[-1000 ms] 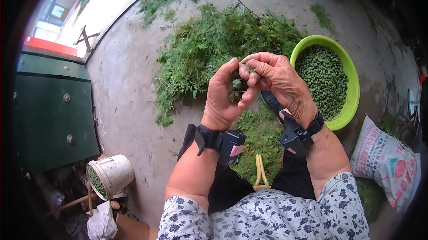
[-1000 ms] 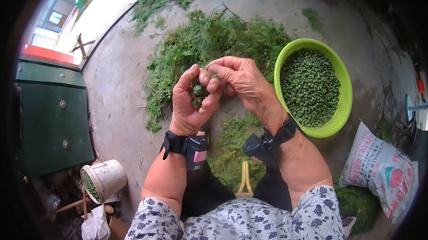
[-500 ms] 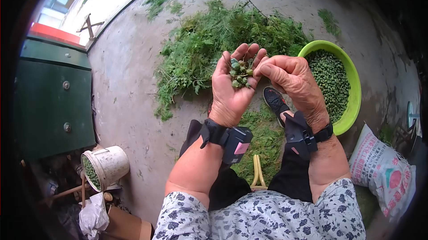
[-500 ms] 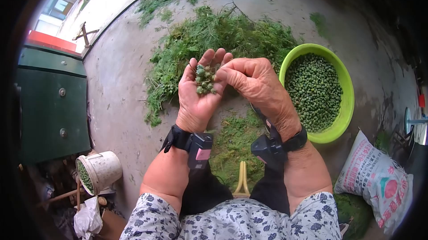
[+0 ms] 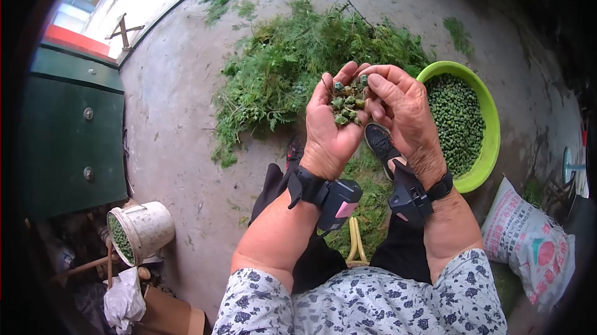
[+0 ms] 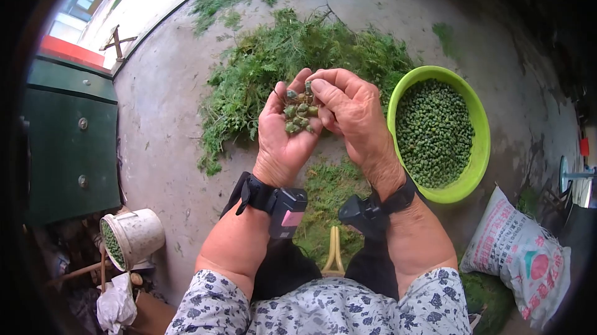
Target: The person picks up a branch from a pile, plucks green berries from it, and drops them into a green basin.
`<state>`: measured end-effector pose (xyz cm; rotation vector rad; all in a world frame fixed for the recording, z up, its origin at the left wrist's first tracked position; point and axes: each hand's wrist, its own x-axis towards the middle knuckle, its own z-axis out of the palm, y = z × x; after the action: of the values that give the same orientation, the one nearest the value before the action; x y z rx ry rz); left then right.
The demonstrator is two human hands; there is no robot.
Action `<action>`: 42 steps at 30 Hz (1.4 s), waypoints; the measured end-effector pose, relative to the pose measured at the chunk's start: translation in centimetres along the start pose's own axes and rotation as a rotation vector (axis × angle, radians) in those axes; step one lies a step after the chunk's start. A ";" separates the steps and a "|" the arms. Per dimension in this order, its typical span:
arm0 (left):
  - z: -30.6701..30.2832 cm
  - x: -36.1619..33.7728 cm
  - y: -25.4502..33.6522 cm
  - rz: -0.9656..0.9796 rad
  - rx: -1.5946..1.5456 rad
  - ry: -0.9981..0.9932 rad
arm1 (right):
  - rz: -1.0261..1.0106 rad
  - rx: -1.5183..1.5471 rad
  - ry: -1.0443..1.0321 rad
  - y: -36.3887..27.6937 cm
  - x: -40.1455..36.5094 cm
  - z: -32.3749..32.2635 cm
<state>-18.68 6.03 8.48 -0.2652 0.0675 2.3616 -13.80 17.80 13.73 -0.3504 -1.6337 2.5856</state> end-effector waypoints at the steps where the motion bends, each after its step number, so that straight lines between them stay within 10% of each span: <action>1: 0.4 -0.1 -0.2 0.020 0.034 0.024 | 0.041 0.132 -0.032 0.1 0.1 -0.6; 6: -0.3 0.3 0.2 -0.045 0.047 -0.123 | 0.077 0.282 -0.125 -0.1 0.5 -0.9; 12: 0.9 -0.3 -0.8 0.007 0.009 0.048 | -0.471 -0.688 0.015 1.6 1.0 0.3; 16: 1.2 -0.4 -0.9 0.017 0.104 0.063 | -0.466 -0.755 0.023 1.7 1.1 0.5; 23: 0.5 -0.4 0.0 0.001 0.082 0.035 | 0.054 -0.038 0.044 0.0 1.0 -0.6; 32: 1.3 -0.4 0.3 0.129 0.047 0.028 | 0.076 0.371 0.004 -0.4 0.9 -0.3; 42: 1.3 0.0 0.5 0.169 -0.066 -0.042 | -0.354 -0.778 0.041 1.3 0.4 0.6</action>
<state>-19.23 5.84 9.73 -0.2496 -0.0092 2.5394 -14.21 16.76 12.71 -0.1187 -2.3635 1.6056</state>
